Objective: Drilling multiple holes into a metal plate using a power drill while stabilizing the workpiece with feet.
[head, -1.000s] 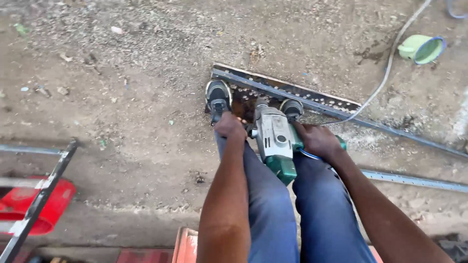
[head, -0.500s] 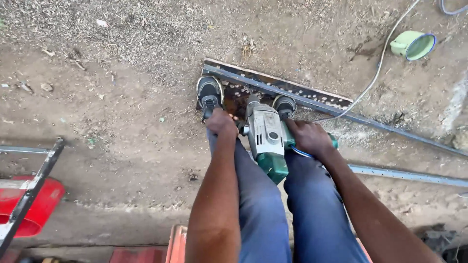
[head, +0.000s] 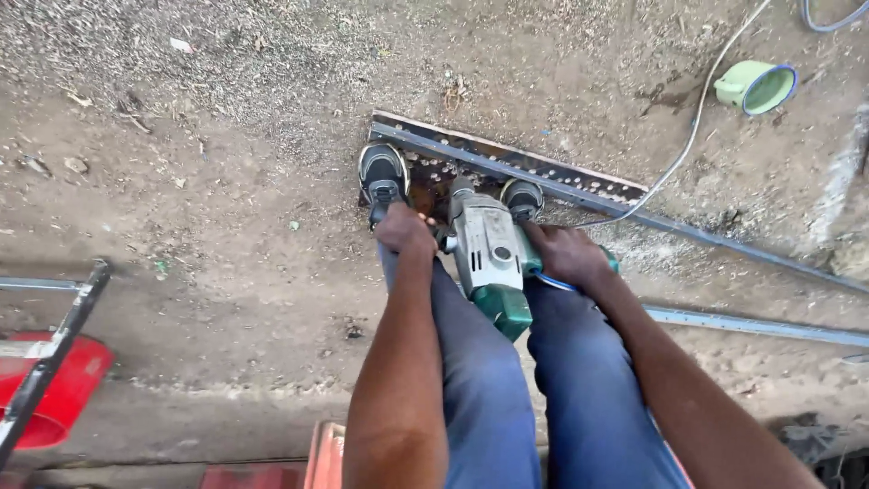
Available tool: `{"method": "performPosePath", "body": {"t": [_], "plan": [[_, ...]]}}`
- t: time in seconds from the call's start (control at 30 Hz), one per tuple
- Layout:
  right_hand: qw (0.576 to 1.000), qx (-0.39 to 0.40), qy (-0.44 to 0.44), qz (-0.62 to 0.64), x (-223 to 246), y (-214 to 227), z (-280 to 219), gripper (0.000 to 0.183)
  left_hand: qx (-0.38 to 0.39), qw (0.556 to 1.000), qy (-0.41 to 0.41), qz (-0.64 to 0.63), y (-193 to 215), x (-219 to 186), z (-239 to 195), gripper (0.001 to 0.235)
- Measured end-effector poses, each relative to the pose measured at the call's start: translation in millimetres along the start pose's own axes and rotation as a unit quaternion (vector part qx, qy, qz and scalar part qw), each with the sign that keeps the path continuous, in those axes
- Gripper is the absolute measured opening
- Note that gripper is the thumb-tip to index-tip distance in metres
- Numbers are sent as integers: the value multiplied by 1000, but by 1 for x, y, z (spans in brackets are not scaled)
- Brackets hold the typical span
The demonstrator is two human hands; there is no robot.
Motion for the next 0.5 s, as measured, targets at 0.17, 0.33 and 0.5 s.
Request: {"method": "performPosePath", "body": {"t": [0.17,0.33,0.5], "plan": [[1000,-8,3,-2,-1,-1,7,78,-49,999,21,0,0,5,-2,18],[1000,19,-12,2,-5,1,9,79,-41,998,13,-42,19,4,-14,19],[1000,27,-10,-10,-9,10,7,78,-49,998,14,32,19,-9,-18,22]]}}
Point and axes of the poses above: each hand's wrist, its own z-axis towards the middle knuckle, its own y-axis out of the back of the hand, x = y × z, the point moved 1 cm from there along z, towards the middle knuckle, and after that the axes turned 2 degrees about -z, right-handed, at the moved point
